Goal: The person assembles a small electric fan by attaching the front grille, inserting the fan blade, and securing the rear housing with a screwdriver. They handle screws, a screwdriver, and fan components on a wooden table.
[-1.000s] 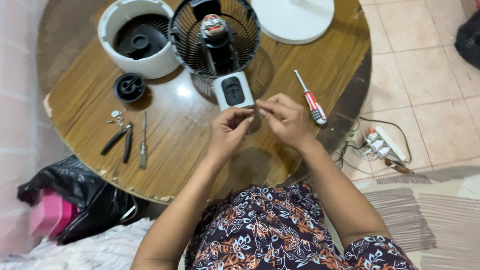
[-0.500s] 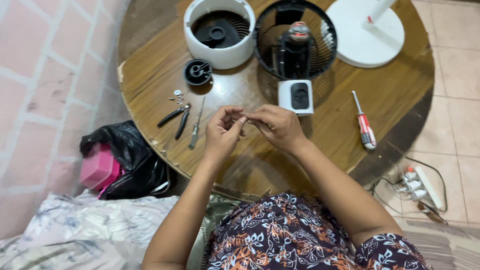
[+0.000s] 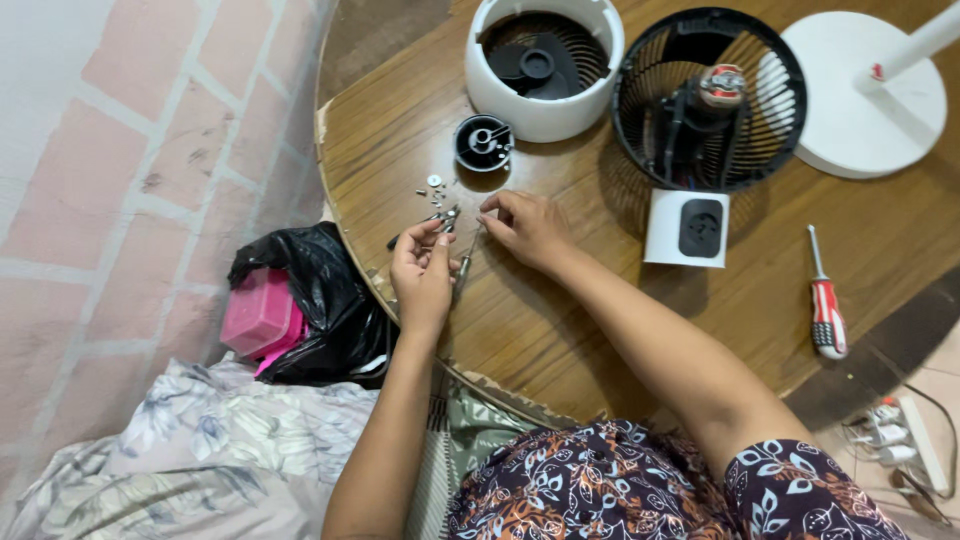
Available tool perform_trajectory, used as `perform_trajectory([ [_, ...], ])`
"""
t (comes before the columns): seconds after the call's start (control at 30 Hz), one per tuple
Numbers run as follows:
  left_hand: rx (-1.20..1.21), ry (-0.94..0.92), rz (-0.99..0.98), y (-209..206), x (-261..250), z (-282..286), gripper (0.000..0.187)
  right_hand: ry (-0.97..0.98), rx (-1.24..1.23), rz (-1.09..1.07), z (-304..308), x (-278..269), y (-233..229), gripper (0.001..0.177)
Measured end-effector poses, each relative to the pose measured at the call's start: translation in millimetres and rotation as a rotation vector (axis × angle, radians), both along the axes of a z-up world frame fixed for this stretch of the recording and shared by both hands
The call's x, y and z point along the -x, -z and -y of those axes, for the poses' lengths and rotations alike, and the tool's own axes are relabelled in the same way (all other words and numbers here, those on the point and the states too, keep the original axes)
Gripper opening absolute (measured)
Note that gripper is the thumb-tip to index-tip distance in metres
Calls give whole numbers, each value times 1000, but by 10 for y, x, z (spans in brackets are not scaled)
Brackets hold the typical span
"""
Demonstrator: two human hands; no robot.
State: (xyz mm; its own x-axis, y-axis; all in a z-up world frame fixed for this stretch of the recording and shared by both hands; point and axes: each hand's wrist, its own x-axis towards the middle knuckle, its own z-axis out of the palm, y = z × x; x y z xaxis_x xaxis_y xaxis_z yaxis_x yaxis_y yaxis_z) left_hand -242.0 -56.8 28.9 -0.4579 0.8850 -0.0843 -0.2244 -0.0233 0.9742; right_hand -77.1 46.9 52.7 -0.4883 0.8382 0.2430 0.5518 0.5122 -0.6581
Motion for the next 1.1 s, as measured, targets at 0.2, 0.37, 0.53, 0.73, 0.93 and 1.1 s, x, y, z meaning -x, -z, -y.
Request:
perform_trajectory([
  [0.2, 59, -46, 6, 94, 159, 28, 21, 4, -113, 81, -226, 390, 153, 16],
  [0.37, 74, -57, 26, 116, 135, 29, 20, 42, -132, 83, -267, 483, 190, 18],
  [0.53, 47, -39, 17, 120, 48, 10, 20, 67, -108, -1, -160, 259, 39, 16],
  [0.73, -68, 31, -54, 3, -158, -33, 19, 149, 31, -81, 99, -229, -271, 14],
  [0.93, -53, 118, -155, -288, -566, -53, 18, 199, 69, -207, 399, -858, -550, 13],
  [1.1, -51, 254, -275, -537, -1035, -32, 18, 321, 87, -302, 657, -1366, -624, 12],
])
